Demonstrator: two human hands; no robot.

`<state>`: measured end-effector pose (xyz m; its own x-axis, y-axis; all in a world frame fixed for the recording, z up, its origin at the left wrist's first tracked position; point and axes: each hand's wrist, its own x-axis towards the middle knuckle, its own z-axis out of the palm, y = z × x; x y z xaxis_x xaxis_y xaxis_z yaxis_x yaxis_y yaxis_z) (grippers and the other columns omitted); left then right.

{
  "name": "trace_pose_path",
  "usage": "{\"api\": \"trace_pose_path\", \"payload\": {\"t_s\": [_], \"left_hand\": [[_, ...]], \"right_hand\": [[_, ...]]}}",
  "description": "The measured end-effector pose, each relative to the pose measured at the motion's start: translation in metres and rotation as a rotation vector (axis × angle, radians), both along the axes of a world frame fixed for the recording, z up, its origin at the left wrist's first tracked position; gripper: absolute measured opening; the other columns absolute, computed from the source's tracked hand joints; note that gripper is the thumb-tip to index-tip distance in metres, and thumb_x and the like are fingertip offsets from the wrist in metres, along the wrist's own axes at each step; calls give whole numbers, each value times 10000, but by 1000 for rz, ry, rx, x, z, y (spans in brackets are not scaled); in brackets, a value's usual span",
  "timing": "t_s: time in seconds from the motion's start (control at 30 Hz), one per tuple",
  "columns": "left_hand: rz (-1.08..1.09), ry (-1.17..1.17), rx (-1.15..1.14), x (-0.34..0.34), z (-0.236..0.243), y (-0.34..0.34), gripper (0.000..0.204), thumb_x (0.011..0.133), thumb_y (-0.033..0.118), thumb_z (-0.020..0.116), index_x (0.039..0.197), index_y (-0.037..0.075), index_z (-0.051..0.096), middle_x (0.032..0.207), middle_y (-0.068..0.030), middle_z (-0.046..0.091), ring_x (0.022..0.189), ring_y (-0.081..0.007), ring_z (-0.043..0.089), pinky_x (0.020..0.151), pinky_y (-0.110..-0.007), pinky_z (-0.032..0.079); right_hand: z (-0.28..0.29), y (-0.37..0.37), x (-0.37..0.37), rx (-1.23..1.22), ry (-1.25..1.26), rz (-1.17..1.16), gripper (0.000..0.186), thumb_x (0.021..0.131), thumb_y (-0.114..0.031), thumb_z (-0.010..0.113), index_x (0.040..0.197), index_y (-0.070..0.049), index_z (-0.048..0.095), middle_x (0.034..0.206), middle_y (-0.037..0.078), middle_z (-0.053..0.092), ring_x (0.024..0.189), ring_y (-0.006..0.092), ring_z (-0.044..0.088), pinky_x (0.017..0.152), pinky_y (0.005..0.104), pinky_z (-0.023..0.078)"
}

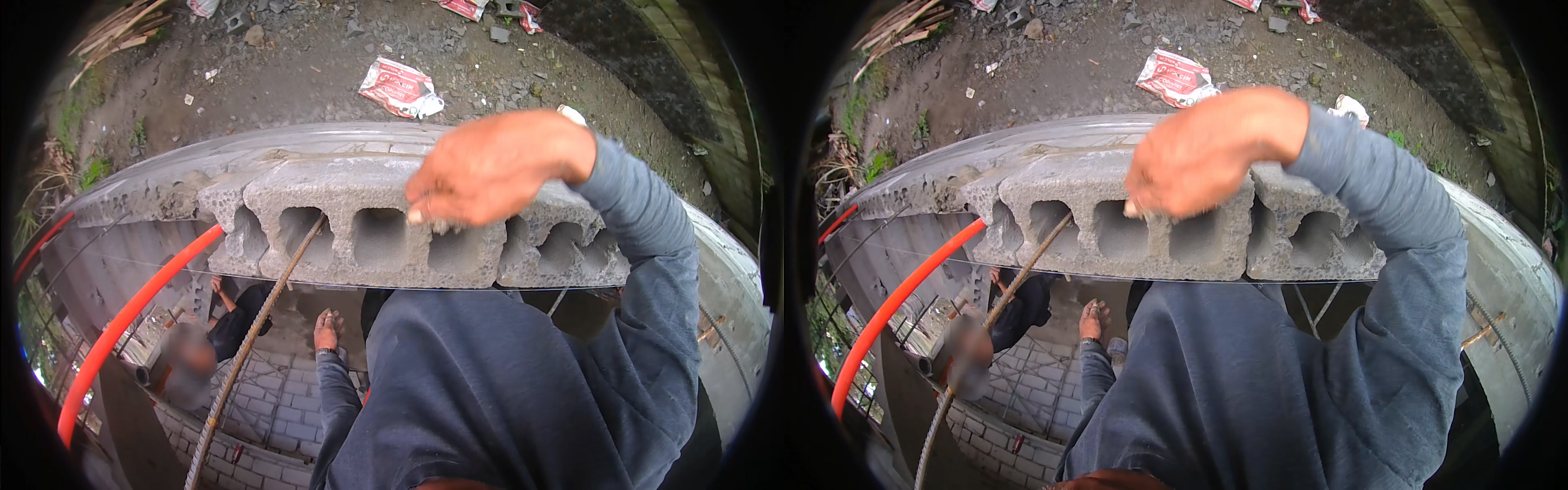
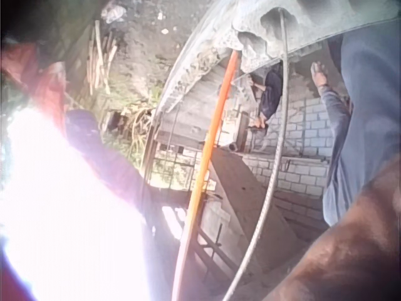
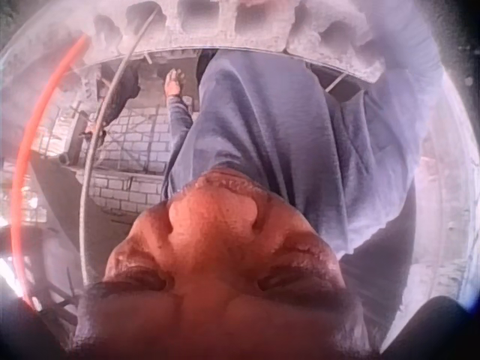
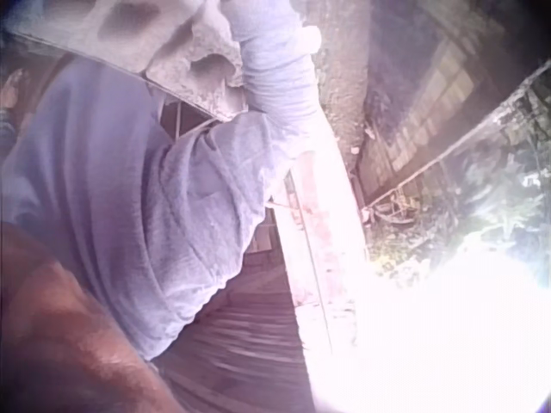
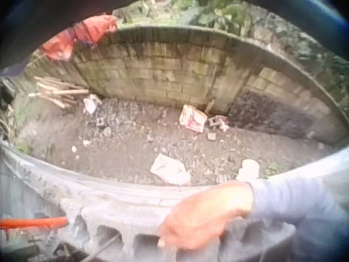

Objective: The person lifts a hollow concrete block and places it onto a wall. He uses a hammer to tap the block into position and adjust its alignment. He then lifts another block and sets it in place.

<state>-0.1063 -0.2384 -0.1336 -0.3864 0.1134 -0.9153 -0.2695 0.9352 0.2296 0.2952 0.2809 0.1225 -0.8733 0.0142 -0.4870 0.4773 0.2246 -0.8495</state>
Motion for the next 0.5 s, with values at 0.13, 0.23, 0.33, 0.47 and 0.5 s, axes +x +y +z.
{"api": "trace_pose_path", "payload": {"t_s": [0.13, 0.23, 0.33, 0.47, 0.5], "left_hand": [[-304, 88, 109, -3, -2, 29, 461, 1024, 289, 571, 1421, 69, 494, 1272, -72, 658, 1013, -206, 665, 800, -351, 538], [-272, 116, 231, 46, 61, 113, 461, 1019, 206, 587, 1408, -20, 485, 1272, -114, 645, 1090, -181, 631, 963, -295, 489], [-196, -100, 473, 87, 115, 160, 592, 1026, 245, 573, 1495, -37, 346, 1374, -184, 561, 1208, -269, 604, 1017, -387, 480], [-125, -429, 687, 119, 154, 205, 690, 1026, 384, 555, 1509, -41, 307, 1395, -209, 531, 1223, -322, 597, 1014, -470, 498], [-128, -424, 661, 126, 160, 210, 685, 1025, 413, 545, 1491, -40, 329, 1371, -203, 550, 1209, -339, 601, 1004, -492, 495]], "right_hand": [[-6, -34, 8, 297, 136, -94, 245, 965, -237, 587, 926, 0, 634, 765, 190, 661, 767, 345, 681, 725, 472, 526], [-12, -6, 3, 316, 175, -277, 196, 944, -201, 620, 896, -11, 623, 736, 172, 652, 746, 336, 670, 713, 465, 517], [-45, 19, -5, 359, 67, -438, 179, 941, -180, 640, 1026, -25, 612, 820, 178, 649, 846, 311, 670, 769, 444, 515], [-174, 24, -9, -21, 225, -707, 206, 975, -232, 630, 1049, -45, 587, 851, 84, 664, 797, 251, 657, 752, 397, 516], [-186, 12, -19, -220, 201, -796, 191, 1003, -263, 583, 978, -73, 585, 822, 24, 616, 712, 173, 593, 677, 352, 523]]}}
